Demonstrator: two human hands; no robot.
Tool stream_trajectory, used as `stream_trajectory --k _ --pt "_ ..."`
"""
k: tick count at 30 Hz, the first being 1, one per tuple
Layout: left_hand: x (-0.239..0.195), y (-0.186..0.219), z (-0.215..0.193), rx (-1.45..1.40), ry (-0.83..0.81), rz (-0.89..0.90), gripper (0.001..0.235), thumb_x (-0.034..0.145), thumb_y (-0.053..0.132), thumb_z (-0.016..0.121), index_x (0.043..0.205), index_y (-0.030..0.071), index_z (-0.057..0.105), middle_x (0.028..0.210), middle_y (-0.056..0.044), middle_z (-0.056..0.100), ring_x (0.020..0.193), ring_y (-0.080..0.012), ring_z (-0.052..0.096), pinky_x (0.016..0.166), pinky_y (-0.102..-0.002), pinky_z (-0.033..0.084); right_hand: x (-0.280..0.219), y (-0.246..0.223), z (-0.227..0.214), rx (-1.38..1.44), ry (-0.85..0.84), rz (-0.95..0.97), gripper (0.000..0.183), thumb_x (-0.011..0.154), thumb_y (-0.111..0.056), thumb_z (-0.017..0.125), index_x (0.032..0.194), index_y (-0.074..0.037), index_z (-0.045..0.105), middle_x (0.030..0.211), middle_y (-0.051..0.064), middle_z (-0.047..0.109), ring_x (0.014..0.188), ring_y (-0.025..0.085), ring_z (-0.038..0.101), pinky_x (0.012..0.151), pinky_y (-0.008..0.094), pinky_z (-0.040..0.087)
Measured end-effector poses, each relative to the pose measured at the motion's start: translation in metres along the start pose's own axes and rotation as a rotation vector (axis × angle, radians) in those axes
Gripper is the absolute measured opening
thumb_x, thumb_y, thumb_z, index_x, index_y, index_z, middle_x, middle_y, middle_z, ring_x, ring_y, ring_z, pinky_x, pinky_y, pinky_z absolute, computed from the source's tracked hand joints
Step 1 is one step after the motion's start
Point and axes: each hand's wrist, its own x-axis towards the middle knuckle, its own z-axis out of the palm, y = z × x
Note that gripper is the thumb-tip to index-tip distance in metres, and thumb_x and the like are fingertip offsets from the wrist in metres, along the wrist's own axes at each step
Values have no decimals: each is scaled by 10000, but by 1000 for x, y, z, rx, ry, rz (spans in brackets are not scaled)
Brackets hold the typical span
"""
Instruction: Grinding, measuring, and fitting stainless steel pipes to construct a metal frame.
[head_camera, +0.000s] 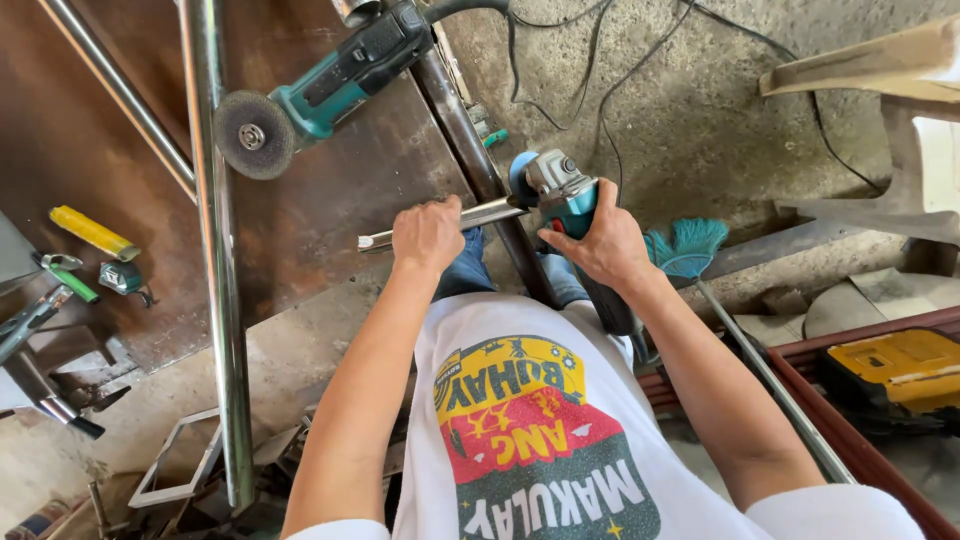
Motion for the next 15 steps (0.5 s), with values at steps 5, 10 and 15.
stream_trajectory --k 5,10,15 --pt "-2 2 0 7 4 -1 171 878 177 507 941 125 658 753 -169 717 772 -416 750 694 -527 578 -3 0 5 -26 8 24 968 796 -641 801 1402 -83 292 1023 302 688 995 499 697 843 580 562" --pt "0 2 6 17 101 22 156 859 150 510 894 110 657 709 -166 700 715 -414 742 647 -513 576 -1 0 8 -68 18 5 962 750 -643 822 1368 -132 291 1019 262 696 977 468 707 836 553 571" --pt "0 0 9 2 163 46 143 853 143 518 865 105 655 674 -164 682 680 -409 737 612 -508 572 2 -1 9 -85 65 -23 934 776 -623 820 1365 -110 308 961 259 697 919 468 718 793 551 572"
